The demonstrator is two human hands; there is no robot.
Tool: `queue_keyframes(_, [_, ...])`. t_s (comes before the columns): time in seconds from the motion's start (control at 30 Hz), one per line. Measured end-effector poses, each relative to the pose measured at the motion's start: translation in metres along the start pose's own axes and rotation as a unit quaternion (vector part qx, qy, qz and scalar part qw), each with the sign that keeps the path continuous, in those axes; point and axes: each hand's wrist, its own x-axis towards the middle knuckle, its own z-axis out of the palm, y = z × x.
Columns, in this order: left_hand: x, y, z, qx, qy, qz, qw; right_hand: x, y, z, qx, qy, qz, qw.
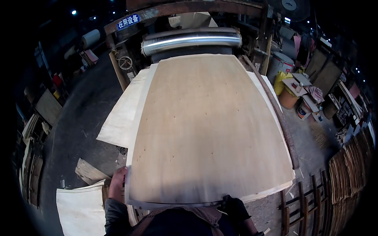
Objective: The person picks up sheets of plywood from a stack, aligns them on a platform, and feeds them into a roller machine, occasionally using a long wooden pole to guide the material.
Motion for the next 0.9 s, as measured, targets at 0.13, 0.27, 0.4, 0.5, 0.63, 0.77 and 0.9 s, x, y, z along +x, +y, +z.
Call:
queue_keyframes(0.13, [0.008,-0.006,-0.009,-0.03,-0.055,-0.02,0.998,0.018,0.041,-0.03,-0.194,0.009,-0.113,0.974])
queue_keyframes(0.27, [-0.001,-0.009,0.015,-0.1,-0.006,0.008,0.995,0.018,0.042,-0.037,-0.235,0.003,-0.129,0.963])
queue_keyframes(0.4, [-0.007,-0.012,0.026,-0.06,0.042,0.07,0.995,-0.012,-0.023,0.014,-0.185,0.001,-0.052,0.981])
queue_keyframes(0.5, [-0.012,-0.012,0.029,-0.023,0.08,0.139,0.987,-0.029,-0.052,0.038,-0.256,0.001,-0.081,0.963])
queue_keyframes(0.63, [-0.016,0.003,0.036,-0.006,0.097,0.152,0.984,-0.008,-0.025,0.009,-0.519,0.033,-0.181,0.835])
queue_keyframes(0.77, [0.0,-0.006,0.038,0.03,0.08,0.169,0.982,-0.002,-0.03,0.013,-0.592,0.045,-0.254,0.764])
queue_keyframes(0.9, [0.019,-0.046,0.035,0.055,0.114,0.171,0.977,0.007,-0.024,0.005,-0.593,0.042,-0.225,0.772])
